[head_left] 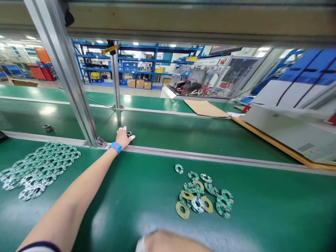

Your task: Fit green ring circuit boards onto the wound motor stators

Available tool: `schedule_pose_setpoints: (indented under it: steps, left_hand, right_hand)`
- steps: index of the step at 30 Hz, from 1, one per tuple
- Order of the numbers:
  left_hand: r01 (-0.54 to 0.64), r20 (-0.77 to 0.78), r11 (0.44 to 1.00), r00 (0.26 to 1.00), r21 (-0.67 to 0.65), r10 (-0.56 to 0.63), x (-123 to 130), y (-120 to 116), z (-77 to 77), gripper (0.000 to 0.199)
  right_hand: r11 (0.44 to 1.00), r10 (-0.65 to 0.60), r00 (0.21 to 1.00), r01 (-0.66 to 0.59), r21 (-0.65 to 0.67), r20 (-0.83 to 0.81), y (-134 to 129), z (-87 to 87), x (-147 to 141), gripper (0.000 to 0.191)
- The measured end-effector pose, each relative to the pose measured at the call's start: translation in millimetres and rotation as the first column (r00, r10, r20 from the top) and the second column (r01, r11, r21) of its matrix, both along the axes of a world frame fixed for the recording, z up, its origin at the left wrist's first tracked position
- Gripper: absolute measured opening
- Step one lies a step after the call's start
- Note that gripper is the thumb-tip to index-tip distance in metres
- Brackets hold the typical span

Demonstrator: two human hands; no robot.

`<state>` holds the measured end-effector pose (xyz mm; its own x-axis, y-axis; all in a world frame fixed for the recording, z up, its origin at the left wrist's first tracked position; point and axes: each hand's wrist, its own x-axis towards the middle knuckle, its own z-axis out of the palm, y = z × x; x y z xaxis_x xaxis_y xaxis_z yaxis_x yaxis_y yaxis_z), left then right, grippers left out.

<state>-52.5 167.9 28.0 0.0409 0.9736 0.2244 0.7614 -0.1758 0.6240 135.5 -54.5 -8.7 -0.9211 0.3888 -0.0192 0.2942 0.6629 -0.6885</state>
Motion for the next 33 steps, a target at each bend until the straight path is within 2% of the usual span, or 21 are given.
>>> schedule_pose_setpoints:
  steps: [2,4,5,7,9,12,15,17,19,20,22,24,25,26,27,30,33]
  left_hand:
    - [0.041,0.024,0.999,0.999,-0.01,-0.04,-4,-24,-9.8,0.066]
    - [0.212,0.059,0.973,0.976,-0.09,-0.208,-7,-60,-20.4,0.075]
    - [0.339,0.092,0.929,0.94,-0.149,-0.328,-7,-80,-24.5,0.079]
    - [0.589,0.203,0.772,0.808,-0.24,-0.553,-6,-114,-29.2,0.085]
    - [0.69,0.289,0.675,0.723,-0.261,-0.628,-3,-136,-30.0,0.086]
    - [0.684,0.363,0.685,0.722,-0.25,-0.589,3,-149,-29.8,0.083]
    - [0.597,0.303,0.764,0.795,-0.243,-0.525,7,-149,-31.2,0.085]
    - [0.53,0.134,0.815,0.848,-0.236,-0.513,6,-148,-31.3,0.094]
    - [0.53,-0.02,0.819,0.837,-0.221,-0.547,4,-149,-29.6,0.095]
    - [0.557,-0.054,0.803,0.813,-0.213,-0.579,3,-149,-28.2,0.09]
    - [0.623,-0.063,0.758,0.763,-0.192,-0.643,1,-150,-25.7,0.066]
    - [0.663,-0.061,0.728,0.73,-0.175,-0.68,1,-149,-24.9,0.038]
    - [0.675,-0.066,0.718,0.719,-0.169,-0.692,1,-149,-25.3,0.031]
    - [0.681,-0.073,0.714,0.713,-0.164,-0.697,1,-148,-26.1,0.028]
    - [0.683,-0.079,0.713,0.711,-0.158,-0.699,1,-146,-27.1,0.029]
    - [0.701,-0.087,0.697,0.693,-0.149,-0.716,-3,-141,-28.2,0.038]
    - [0.736,-0.096,0.653,0.647,-0.18,-0.756,-6,-135,-23.8,0.033]
  right_hand:
    - [0.987,-0.158,0.987,0.158,0.005,-0.044,16,11.8,8,0.024]
    - [0.905,-0.421,0.903,0.424,0.027,-0.085,31,15.3,14,0.025]
    - [0.841,-0.534,0.839,0.54,0.033,-0.103,37,13.9,15,0.027]
    - [0.746,-0.657,0.742,0.665,0.02,-0.133,44,7.2,14,0.035]
    - [0.706,-0.703,0.696,0.708,-0.026,-0.149,46,-1.0,12,0.039]
    - [0.664,-0.742,0.65,0.746,-0.044,-0.166,44,-10.5,9,0.035]
    - [0.605,-0.778,0.601,0.795,0.037,-0.183,44,-13.4,11,0.029]
    - [0.587,-0.782,0.593,0.804,0.09,-0.192,43,-10.9,12,0.023]
    - [0.618,-0.753,0.626,0.779,0.11,-0.204,40,-5.3,12,0.024]
    - [0.649,-0.724,0.657,0.752,0.118,-0.21,39,-1.9,10,0.029]
    - [0.717,-0.642,0.734,0.677,0.167,-0.222,35,4.0,6,0.041]
    - [0.743,-0.56,0.794,0.608,0.281,-0.237,31,6.8,1,0.043]
    - [0.737,-0.523,0.817,0.577,0.353,-0.243,31,6.7,-2,0.034]
    - [0.722,-0.489,0.837,0.546,0.425,-0.246,30,5.9,-3,0.022]
    - [0.701,-0.455,0.856,0.515,0.493,-0.246,30,4.7,-4,0.018]
    - [0.647,-0.341,0.905,0.421,0.635,-0.253,32,2.2,-1,0.037]
    - [0.65,-0.241,0.937,0.349,0.675,-0.252,33,2.5,4,0.042]
